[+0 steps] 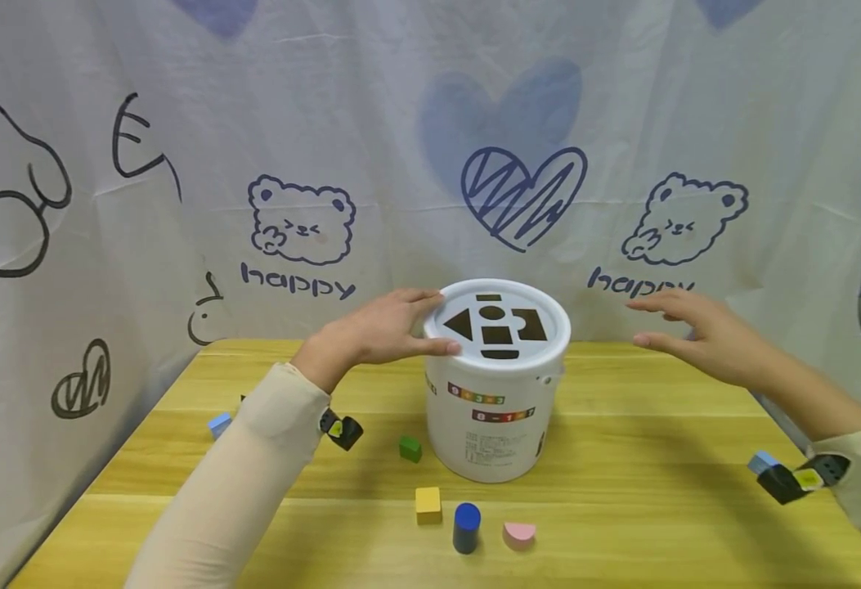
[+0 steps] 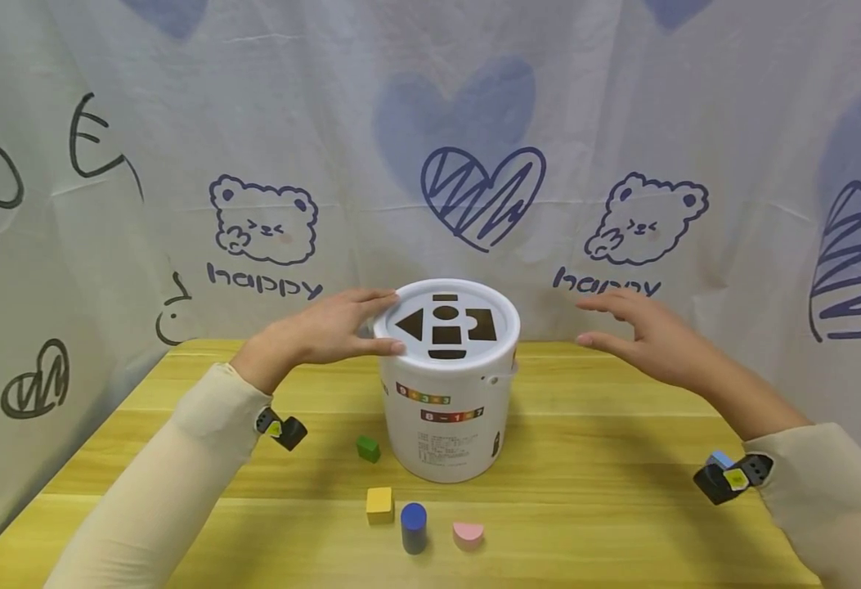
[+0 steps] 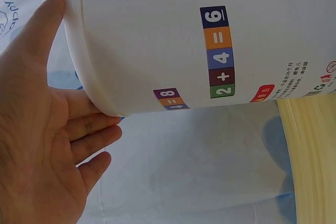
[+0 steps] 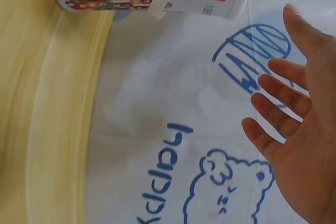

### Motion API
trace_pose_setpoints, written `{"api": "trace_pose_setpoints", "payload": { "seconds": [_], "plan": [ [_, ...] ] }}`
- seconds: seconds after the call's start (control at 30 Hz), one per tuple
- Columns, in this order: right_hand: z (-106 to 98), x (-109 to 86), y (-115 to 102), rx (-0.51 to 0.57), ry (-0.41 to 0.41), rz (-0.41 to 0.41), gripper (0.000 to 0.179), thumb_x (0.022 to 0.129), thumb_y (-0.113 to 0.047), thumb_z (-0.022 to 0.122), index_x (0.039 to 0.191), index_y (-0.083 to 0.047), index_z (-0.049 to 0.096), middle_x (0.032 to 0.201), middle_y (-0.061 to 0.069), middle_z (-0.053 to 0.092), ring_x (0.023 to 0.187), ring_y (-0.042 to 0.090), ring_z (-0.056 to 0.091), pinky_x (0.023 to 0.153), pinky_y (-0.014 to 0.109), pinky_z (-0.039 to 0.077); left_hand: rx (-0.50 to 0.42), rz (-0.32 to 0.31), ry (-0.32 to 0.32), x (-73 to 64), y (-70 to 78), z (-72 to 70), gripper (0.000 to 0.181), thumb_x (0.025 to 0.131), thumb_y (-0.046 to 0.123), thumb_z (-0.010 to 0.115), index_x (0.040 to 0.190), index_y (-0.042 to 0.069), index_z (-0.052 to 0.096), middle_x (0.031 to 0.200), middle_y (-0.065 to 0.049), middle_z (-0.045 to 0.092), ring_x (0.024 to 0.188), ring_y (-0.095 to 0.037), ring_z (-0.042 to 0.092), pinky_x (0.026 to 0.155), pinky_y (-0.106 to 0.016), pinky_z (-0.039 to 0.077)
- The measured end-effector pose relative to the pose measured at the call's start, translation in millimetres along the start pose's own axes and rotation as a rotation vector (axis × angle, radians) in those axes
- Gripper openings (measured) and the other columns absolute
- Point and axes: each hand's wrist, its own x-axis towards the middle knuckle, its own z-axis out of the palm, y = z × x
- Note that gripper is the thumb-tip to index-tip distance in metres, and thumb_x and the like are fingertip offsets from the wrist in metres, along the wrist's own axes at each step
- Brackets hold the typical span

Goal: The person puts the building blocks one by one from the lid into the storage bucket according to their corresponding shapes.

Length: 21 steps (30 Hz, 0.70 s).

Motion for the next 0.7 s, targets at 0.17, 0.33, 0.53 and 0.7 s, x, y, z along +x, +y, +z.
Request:
{"api": "trace_pose_setpoints", "payload": {
  "seconds": [0.17, 0.33, 0.53, 0.7],
  "plan": [
    [0.0, -13.8, 14.9, 0.012, 0.026, -0.011, 0.049, 0.092, -0.023, 0.07, 0.137, -0.008, 0.056, 0.132, 0.017, 0.055, 0.117, 0.039, 0.05, 0.092, 0.063, 0.044, -0.003, -0.003, -0.004, -0.3, 0.0, -0.3, 0.105, 0.078, 0.085, 0.046, 0.155, 0.016, 0.03, 0.159, -0.004, 0.027, 0.144, -0.027, 0.025, 0.116, -0.051, 0.023],
    [0.2, -29.5, 30.2, 0.01, 0.031, 0.015, 0.052, 0.093, -0.022, 0.07, 0.137, -0.002, 0.053, 0.135, 0.019, 0.052, 0.117, 0.039, 0.05, 0.093, 0.053, 0.045, -0.003, -0.007, 0.0, -0.8, -0.1, -0.7, 0.105, 0.078, 0.085, 0.046, 0.155, 0.016, 0.03, 0.159, -0.004, 0.027, 0.144, -0.027, 0.025, 0.116, -0.051, 0.024],
    [4.3, -51.2, 50.0, 0.034, 0.016, 0.09, 0.058, 0.092, -0.026, 0.071, 0.139, 0.0, 0.05, 0.136, 0.02, 0.051, 0.117, 0.04, 0.049, 0.093, 0.032, 0.046, 0.002, -0.006, 0.003, -0.6, 0.1, -0.9, 0.105, 0.078, 0.085, 0.046, 0.155, 0.016, 0.03, 0.159, -0.005, 0.028, 0.143, -0.027, 0.027, 0.115, -0.051, 0.024],
    [12.1, -71.5, 64.6, 0.016, -0.021, 0.196, 0.064, 0.095, -0.035, 0.066, 0.14, 0.005, 0.045, 0.139, 0.028, 0.044, 0.115, 0.05, 0.047, 0.089, 0.063, 0.045, -0.011, -0.009, -0.005, -1.0, 1.0, -1.1, 0.106, 0.077, 0.085, 0.046, 0.155, 0.016, 0.029, 0.159, -0.005, 0.027, 0.144, -0.028, 0.026, 0.115, -0.051, 0.024]
  ]
}}
